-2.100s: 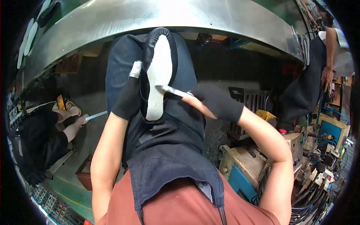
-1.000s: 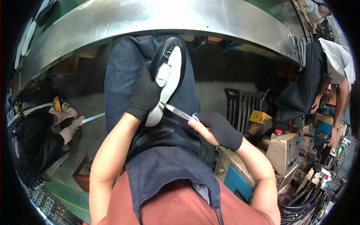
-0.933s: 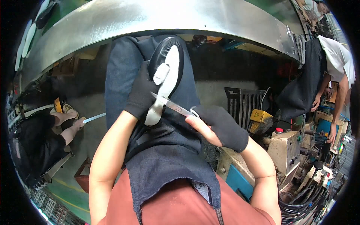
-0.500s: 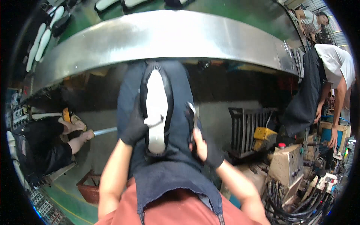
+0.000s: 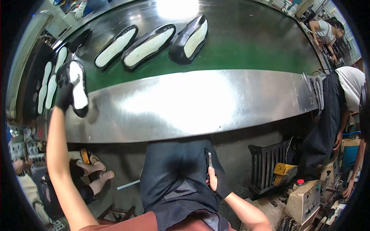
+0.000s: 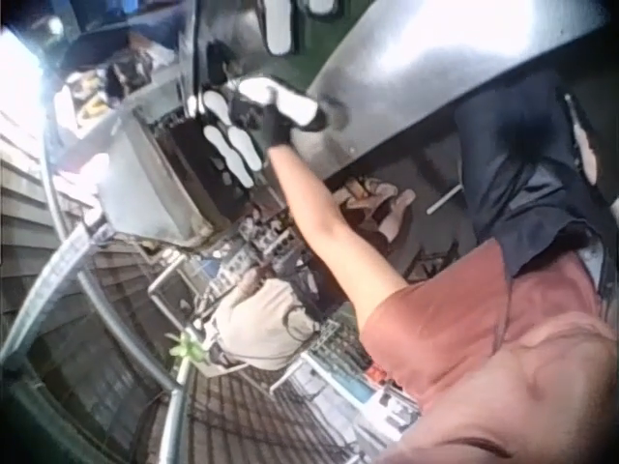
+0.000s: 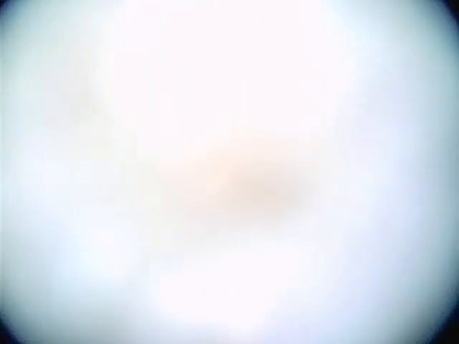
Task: Trim and finish the edges of shoe components using pliers and other hand tools at a production line station.
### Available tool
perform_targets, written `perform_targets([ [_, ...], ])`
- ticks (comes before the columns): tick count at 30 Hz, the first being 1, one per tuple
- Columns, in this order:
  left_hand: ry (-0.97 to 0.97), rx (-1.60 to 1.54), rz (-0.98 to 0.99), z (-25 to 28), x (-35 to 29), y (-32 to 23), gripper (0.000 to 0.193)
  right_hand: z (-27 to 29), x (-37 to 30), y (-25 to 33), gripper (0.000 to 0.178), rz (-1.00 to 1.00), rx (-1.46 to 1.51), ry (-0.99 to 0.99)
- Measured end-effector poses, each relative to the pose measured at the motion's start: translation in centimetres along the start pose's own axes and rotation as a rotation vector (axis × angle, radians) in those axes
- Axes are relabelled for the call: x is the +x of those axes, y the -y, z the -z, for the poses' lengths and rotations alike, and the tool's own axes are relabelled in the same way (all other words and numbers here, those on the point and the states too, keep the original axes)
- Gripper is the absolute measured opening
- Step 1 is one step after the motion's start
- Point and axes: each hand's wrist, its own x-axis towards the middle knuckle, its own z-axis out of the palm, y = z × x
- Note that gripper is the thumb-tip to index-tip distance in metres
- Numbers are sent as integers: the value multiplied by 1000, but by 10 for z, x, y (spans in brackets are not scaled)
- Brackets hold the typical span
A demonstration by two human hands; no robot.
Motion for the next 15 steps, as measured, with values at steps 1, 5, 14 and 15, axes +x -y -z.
perform_targets([
  [1,24,31,12,-9,35,-17,56,0,6,13,37,33,-23,-9],
  [5,-218,726,18,-52,138,-39,42,-5,33,61,46,255,-303,-43],
  [14,215,157,-561,-424,-54,-108,79,-20,29,98,49,434,-451,-50],
  [15,-166,517,-566,-438,-44,-96,79,-21,27,99,46,456,-512,-9],
])
